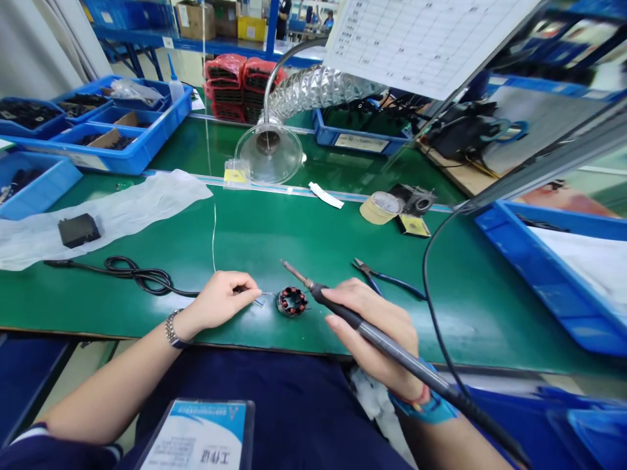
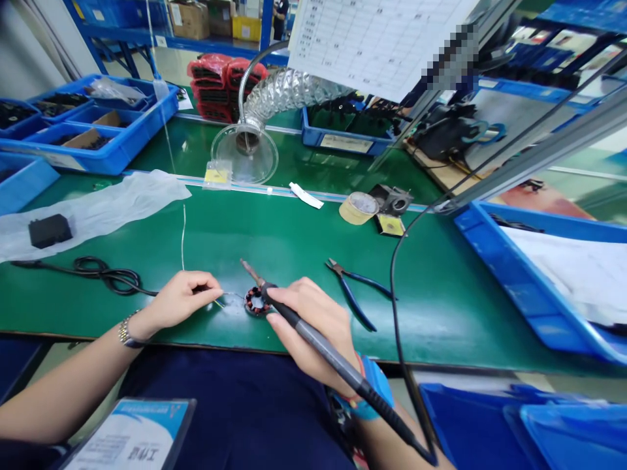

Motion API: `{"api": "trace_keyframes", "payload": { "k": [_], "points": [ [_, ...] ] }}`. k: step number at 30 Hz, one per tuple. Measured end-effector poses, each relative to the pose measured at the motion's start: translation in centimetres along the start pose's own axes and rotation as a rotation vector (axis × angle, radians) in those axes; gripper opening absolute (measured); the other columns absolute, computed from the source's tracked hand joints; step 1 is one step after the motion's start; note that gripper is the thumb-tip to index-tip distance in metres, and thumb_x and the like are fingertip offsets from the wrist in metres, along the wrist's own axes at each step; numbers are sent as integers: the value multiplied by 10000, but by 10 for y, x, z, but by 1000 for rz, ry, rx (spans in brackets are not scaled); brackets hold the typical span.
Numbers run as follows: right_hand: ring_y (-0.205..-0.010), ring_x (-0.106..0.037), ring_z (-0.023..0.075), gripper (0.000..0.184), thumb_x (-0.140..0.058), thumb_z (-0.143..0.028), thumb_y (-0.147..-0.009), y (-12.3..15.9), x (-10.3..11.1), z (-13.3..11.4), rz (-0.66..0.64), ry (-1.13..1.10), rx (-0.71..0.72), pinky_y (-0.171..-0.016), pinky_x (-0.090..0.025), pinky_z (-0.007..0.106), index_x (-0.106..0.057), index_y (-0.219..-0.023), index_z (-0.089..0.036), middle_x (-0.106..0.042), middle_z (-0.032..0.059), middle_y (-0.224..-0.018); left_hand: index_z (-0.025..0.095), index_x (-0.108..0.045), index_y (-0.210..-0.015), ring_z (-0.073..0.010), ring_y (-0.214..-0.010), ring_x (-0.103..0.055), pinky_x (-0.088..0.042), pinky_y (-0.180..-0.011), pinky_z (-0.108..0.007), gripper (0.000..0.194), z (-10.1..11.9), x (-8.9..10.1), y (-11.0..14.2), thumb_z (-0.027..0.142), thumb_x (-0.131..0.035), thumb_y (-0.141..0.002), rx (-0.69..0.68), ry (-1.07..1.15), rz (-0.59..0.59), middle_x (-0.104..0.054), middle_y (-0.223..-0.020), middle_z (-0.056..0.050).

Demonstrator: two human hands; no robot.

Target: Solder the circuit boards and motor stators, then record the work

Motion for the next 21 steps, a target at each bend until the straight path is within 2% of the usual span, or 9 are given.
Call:
{"api": "trace_keyframes", "payload": {
  "k": [4, 9, 21],
  "points": [
    [-635, -575, 161, 199, -577, -78, -767, -4, 1, -2, -49, -93, -20, -572, -480, 305, -638, -916, -194, -627, 34, -694, 144, -631, -672, -112, -611, -532, -396, -582, -219, 233, -6, -2, 2, 302, -543, -819, -9, 38, 23, -626, -645, 0],
    [-585, -558, 156, 141, -554, -110, -776, -12, -2, -3, -108, -121, -38, -537, -467, 303, -645, -850, -188, -615, 35, -639, 144, -641, -686, -111, -616, -540, -398, -584, -217, 213, -6, -4, 2, 280, -546, -819, -30, 57, 17, -636, -655, -2],
    [-595, -568, 155, 158, -558, -100, -774, -16, -5, -3, -151, -115, -49, -552, -481, 306, -642, -861, -200, -629, 30, -660, 146, -645, -692, -112, -625, -548, -399, -580, -220, 192, -7, -4, 1, 256, -551, -818, -40, 73, 23, -643, -667, -3]
  ]
}}
Point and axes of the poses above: each hand's wrist, its own y-axis away from the middle knuckle, its own x-axis out of the back of the hand, z = x × y, the point moved 4 cm from there along -y, towards the middle knuckle
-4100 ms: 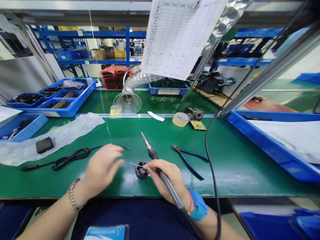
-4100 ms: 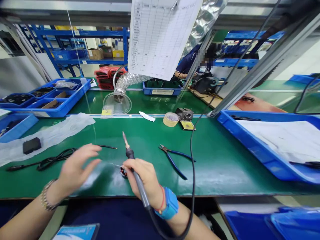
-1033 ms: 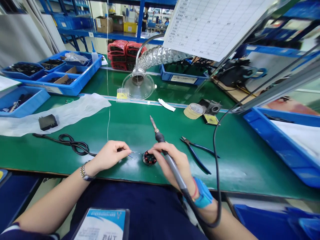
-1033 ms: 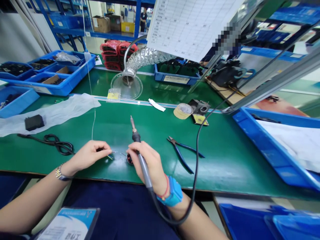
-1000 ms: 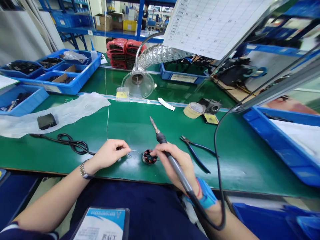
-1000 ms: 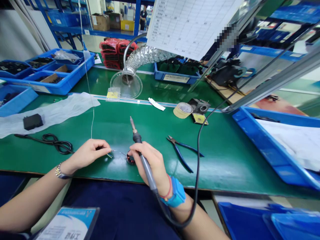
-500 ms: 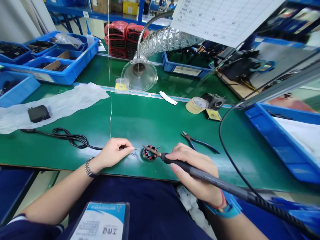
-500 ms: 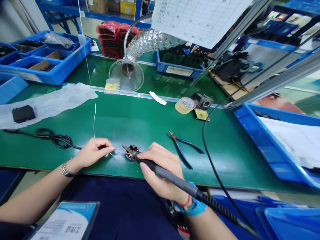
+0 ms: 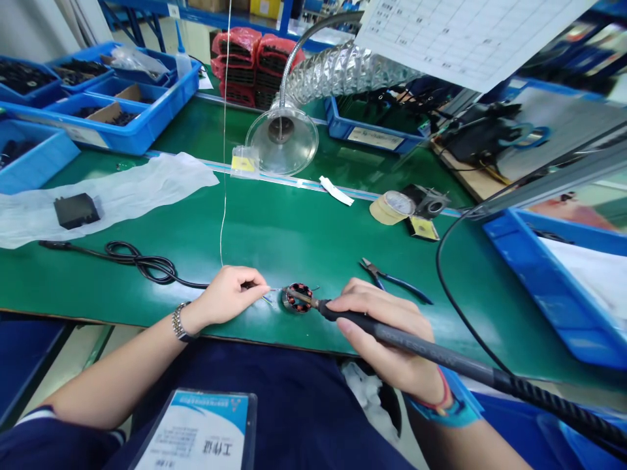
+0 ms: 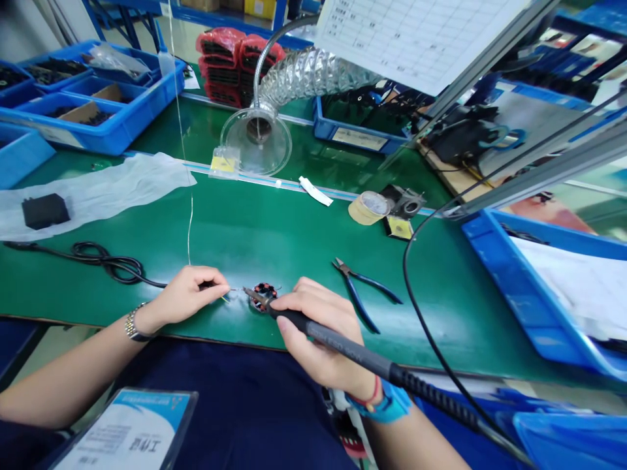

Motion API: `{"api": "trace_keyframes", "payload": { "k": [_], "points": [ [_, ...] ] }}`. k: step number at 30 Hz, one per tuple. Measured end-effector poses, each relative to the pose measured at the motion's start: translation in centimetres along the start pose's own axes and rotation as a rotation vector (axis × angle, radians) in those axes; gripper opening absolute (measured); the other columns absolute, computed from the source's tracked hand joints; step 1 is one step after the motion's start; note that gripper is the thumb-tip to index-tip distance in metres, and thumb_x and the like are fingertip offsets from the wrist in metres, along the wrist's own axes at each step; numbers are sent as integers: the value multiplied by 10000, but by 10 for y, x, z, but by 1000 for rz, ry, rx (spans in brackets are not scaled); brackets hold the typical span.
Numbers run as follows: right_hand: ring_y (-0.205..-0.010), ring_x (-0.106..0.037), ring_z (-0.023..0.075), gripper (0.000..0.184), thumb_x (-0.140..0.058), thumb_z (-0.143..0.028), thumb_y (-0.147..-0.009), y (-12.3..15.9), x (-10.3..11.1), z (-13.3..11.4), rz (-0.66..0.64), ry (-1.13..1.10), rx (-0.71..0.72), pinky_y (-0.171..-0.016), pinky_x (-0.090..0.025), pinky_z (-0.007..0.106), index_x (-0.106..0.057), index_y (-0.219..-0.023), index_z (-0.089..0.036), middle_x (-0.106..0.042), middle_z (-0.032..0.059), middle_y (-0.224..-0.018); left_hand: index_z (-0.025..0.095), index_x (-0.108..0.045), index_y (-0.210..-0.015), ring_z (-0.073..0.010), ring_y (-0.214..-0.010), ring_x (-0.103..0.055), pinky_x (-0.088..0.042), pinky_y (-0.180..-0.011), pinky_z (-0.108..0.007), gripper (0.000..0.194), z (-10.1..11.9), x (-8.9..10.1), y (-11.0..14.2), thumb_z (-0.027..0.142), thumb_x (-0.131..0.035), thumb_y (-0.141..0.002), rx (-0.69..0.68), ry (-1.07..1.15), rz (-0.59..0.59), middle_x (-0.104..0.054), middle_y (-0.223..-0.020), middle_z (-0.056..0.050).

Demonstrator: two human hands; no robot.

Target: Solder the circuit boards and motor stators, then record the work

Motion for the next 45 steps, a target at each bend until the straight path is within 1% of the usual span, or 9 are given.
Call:
{"api": "trace_keyframes", "payload": {
  "k": [7, 13, 20, 25, 29, 38, 45],
  "points": [
    [-593, -575, 153, 150, -558, -107, -777, -1, -2, 0, -8, 6, -7, -545, -483, 299, -648, -853, -200, -641, 30, -664, 142, -645, -702, -112, -633, -549, -395, -590, -221, 187, -3, -2, -1, 258, -555, -819, 7, 22, -8, -644, -682, -5],
    [-598, -573, 154, 153, -565, -98, -772, -3, -4, 1, -10, -6, -8, -540, -476, 295, -653, -854, -192, -639, 35, -667, 142, -644, -694, -108, -620, -543, -386, -579, -214, 178, -1, -1, -1, 246, -560, -811, -11, 11, -6, -642, -669, -2],
    [-596, -563, 155, 142, -558, -110, -783, -5, -5, -1, -39, -5, 12, -539, -466, 298, -641, -873, -183, -629, 37, -664, 140, -652, -691, -106, -616, -545, -382, -580, -212, 175, 1, -1, -3, 236, -562, -806, -38, -5, 2, -647, -670, -6],
    [-599, -568, 157, 151, -552, -105, -783, -6, -4, -2, -72, -9, 20, -541, -467, 296, -644, -877, -180, -629, 38, -663, 139, -652, -685, -103, -613, -540, -378, -578, -210, 176, 2, -1, -4, 229, -560, -805, -29, -3, 5, -649, -673, -7],
    [-609, -566, 157, 149, -562, -102, -779, -6, -2, -1, -62, -2, 9, -564, -474, 304, -645, -874, -181, -626, 37, -669, 139, -651, -680, -105, -607, -536, -374, -575, -213, 185, 2, -1, -3, 241, -561, -805, -24, -9, 5, -643, -659, -8],
    [-594, -552, 154, 140, -555, -99, -784, -8, -4, -4, -89, -2, 17, -535, -448, 298, -639, -877, -162, -618, 43, -658, 141, -654, -685, -104, -599, -536, -373, -566, -211, 185, 1, -1, -3, 248, -565, -806, -32, -11, 13, -646, -658, -6],
    [-606, -552, 151, 145, -560, -96, -783, -7, -3, -1, -75, 8, 11, -548, -456, 298, -638, -874, -176, -623, 40, -676, 142, -655, -689, -107, -611, -550, -383, -574, -210, 175, 0, -1, -3, 242, -568, -803, -32, -3, 14, -653, -671, -8]
  ]
}}
Point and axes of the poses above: each hand's wrist, its own y-axis away from the middle knuckle, its own x-axis out of the back of the hand, z = x × y, the point moved 4 cm from there along -y, towards the middle knuckle
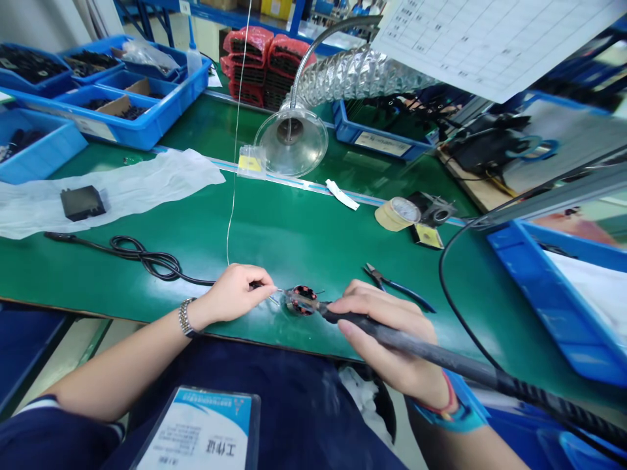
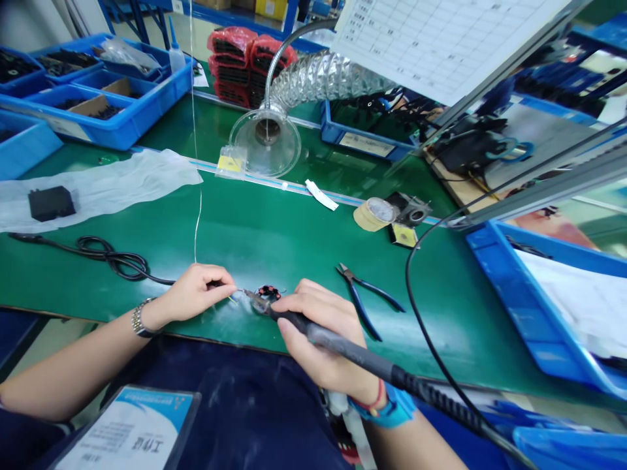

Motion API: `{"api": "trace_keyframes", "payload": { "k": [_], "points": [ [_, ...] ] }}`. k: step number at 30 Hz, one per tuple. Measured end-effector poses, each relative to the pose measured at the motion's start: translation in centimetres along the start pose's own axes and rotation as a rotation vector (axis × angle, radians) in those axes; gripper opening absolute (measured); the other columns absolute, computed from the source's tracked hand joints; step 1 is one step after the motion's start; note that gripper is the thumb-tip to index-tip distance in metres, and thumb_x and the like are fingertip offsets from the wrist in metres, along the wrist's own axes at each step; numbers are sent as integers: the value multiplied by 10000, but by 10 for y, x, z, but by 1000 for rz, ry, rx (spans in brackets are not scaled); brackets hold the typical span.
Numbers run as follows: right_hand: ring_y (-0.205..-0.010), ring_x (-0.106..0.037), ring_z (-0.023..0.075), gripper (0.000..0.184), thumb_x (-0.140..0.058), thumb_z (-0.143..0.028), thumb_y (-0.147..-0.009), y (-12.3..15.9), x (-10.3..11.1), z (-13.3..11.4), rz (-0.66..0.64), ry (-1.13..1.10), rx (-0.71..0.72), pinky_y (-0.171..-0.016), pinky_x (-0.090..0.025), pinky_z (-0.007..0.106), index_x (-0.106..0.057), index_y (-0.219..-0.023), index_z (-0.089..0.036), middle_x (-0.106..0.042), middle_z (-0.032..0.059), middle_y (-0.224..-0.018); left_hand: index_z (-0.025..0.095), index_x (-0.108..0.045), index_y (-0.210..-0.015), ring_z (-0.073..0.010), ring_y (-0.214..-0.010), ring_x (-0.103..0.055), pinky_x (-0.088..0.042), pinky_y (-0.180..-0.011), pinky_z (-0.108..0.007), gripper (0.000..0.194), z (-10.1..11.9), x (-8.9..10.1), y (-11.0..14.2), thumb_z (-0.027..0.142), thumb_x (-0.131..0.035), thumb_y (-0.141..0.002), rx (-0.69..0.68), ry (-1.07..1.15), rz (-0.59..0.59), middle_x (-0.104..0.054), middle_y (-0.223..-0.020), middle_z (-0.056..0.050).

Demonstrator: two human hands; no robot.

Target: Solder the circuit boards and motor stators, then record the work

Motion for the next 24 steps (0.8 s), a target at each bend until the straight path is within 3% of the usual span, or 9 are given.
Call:
{"api": "trace_keyframes", "payload": {
  "k": [13, 21, 24],
  "points": [
    [-657, -574, 160, 194, -567, -77, -787, 2, 9, -1, 63, 28, 6, -605, -465, 316, -637, -940, -176, -627, 41, -725, 144, -651, -685, -111, -610, -548, -388, -575, -215, 171, 0, -1, 0, 240, -565, -797, 23, 12, -10, -655, -671, -11],
    [-766, -650, 181, 274, -659, -131, -773, 14, 5, 9, 218, 179, -44, -692, -529, 303, -645, -1025, -238, -689, 39, -884, 145, -653, -707, -114, -624, -553, -393, -589, -219, 186, -1, 0, -1, 268, -563, -814, 10, 6, -16, -656, -681, -12],
    [-720, -667, 177, 282, -633, -158, -807, 21, 2, 16, 274, 188, -91, -667, -544, 300, -633, -1075, -247, -701, 40, -862, 144, -651, -705, -112, -617, -546, -389, -584, -216, 187, -2, 0, -1, 266, -563, -816, 11, 3, -17, -648, -669, -6]
  ]
}}
Point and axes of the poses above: each hand's wrist, its own y-axis away from the middle knuckle, its own x-axis out of the back of the hand, z = x × y, the point moved 4 cm from there along -y, towards the middle knuckle
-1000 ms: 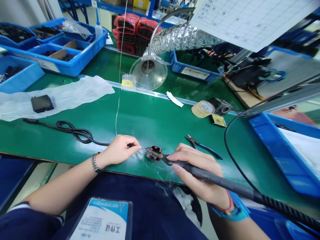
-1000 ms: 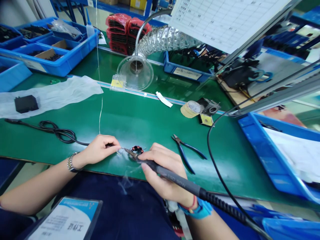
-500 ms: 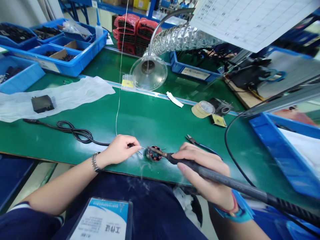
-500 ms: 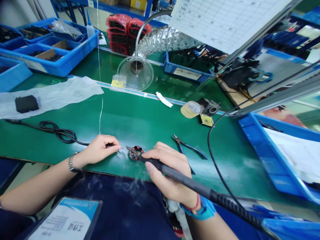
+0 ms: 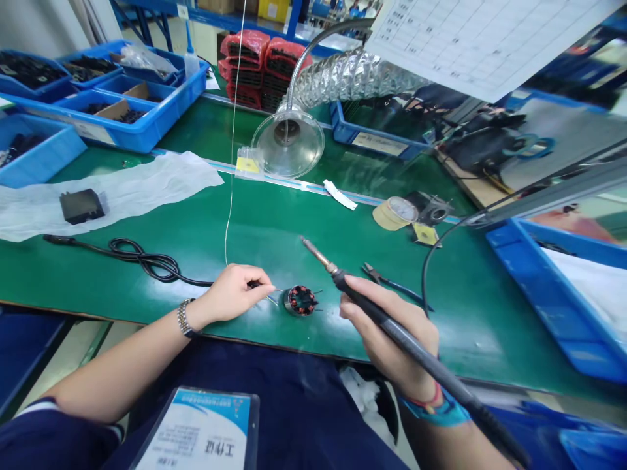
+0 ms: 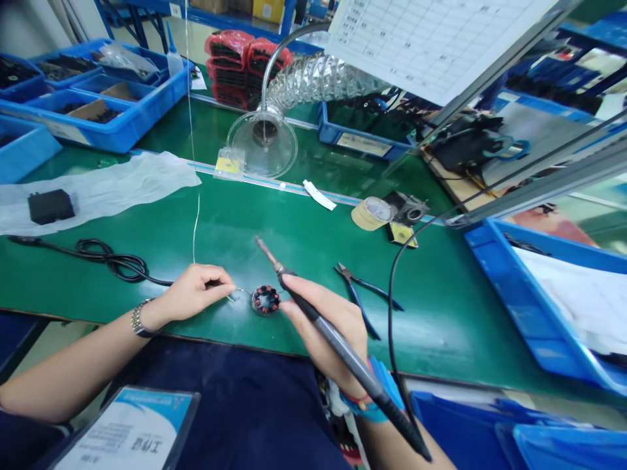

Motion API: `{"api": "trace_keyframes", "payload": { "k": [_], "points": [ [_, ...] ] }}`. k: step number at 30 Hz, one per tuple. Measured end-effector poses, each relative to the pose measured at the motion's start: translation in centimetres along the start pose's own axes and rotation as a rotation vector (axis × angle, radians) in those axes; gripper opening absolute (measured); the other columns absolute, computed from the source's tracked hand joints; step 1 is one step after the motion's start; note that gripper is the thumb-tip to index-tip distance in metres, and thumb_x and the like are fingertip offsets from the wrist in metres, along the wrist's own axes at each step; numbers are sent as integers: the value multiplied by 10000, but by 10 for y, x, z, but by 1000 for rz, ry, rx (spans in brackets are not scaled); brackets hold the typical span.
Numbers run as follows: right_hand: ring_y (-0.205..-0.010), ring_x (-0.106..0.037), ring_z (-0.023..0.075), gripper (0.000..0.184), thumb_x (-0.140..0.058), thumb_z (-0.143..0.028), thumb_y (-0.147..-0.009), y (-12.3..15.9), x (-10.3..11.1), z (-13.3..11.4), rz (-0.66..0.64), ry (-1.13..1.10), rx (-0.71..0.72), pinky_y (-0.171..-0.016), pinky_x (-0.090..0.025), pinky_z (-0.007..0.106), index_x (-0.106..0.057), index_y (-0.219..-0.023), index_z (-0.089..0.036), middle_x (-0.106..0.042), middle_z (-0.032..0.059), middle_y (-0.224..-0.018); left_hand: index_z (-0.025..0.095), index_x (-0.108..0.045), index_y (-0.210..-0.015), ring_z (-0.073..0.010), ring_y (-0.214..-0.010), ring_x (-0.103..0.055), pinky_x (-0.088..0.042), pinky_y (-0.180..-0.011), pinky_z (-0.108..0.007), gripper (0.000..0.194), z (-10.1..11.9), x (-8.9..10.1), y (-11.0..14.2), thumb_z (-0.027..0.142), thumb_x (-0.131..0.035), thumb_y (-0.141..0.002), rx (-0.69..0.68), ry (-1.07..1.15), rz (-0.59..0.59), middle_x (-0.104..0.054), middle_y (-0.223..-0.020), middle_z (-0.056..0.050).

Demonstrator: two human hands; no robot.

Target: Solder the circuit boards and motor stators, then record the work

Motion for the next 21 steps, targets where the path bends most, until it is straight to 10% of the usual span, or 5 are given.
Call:
{"api": "trace_keyframes", "payload": {
  "k": [21],
  "points": [
    [-675, -527, 141, 280, -501, -65, -847, -1, -68, -11, -162, -19, 302, -605, -479, 257, -516, -1089, -205, -600, 35, -792, 142, -629, -747, -97, -568, -482, -366, -553, -212, 234, 5, 12, 7, 321, -516, -847, 97, 61, 9, -566, -599, 27]
  ]
}}
Point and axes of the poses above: each hand's wrist, its own y-axis away from the middle knuckle, its own x-axis out of the back of the hand, z = x × y, the point moved 4 cm from there along -y, towards the middle knuckle
